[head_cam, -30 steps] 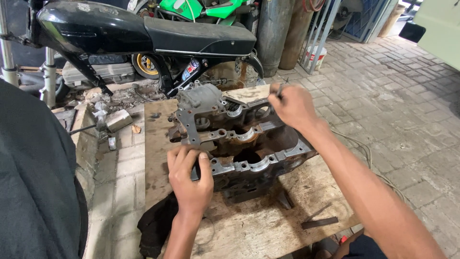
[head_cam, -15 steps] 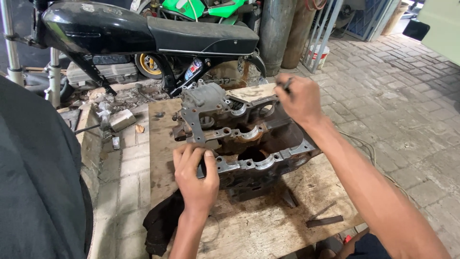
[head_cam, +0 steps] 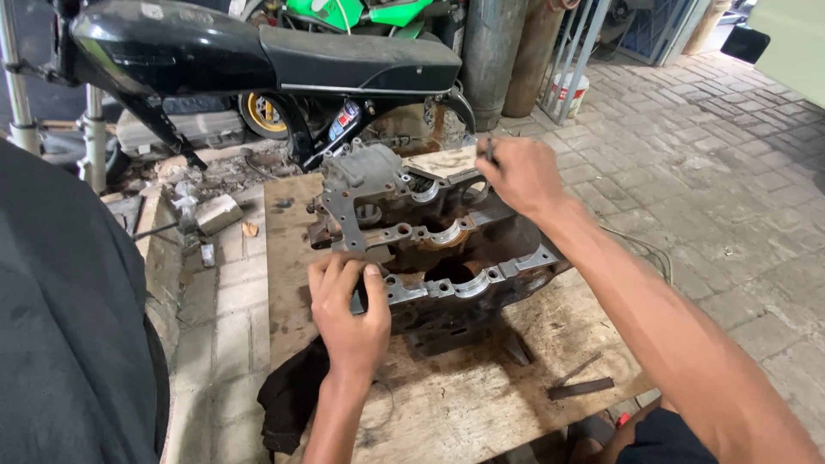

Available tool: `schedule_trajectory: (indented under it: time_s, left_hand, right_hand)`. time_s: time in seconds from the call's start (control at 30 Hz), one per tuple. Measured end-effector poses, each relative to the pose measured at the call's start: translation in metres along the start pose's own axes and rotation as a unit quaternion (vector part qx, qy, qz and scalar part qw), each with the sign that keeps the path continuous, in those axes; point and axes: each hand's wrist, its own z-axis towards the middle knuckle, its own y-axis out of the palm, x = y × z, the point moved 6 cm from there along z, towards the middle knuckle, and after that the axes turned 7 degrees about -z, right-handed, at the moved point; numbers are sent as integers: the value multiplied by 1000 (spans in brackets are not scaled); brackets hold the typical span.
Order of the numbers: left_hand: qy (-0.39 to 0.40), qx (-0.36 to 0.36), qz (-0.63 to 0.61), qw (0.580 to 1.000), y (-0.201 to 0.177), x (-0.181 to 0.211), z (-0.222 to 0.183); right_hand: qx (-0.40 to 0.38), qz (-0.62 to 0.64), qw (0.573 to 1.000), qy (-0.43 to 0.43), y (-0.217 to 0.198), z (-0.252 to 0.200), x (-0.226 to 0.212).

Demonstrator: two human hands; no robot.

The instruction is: Using a small metal tool to brush or scrape the internal surfaces of an engine block on a workbench.

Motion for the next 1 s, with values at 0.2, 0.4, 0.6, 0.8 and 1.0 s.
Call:
schedule_trajectory:
  time_s: [0.2, 0.4, 0.6, 0.8, 1.0]
  left_hand:
    - [-4, -1, 6, 1000, 2, -5, 0]
    - [-2, 3, 5, 1000, 0, -2, -1]
    - [-1, 32, 23, 999, 2, -4, 1]
    - [-7, 33, 18, 999, 3, -4, 0]
    - [-18, 33, 22, 999, 2, -4, 1]
  right_hand:
    - [54, 16, 998, -24, -27, -2, -15]
    - [126, 62, 990, -7, -39, 0, -12]
    - [236, 413, 873, 103, -85, -13, -6]
    - [133, 287, 935, 159, -62, -9, 5]
    - [57, 325, 929, 168, -57, -10, -1]
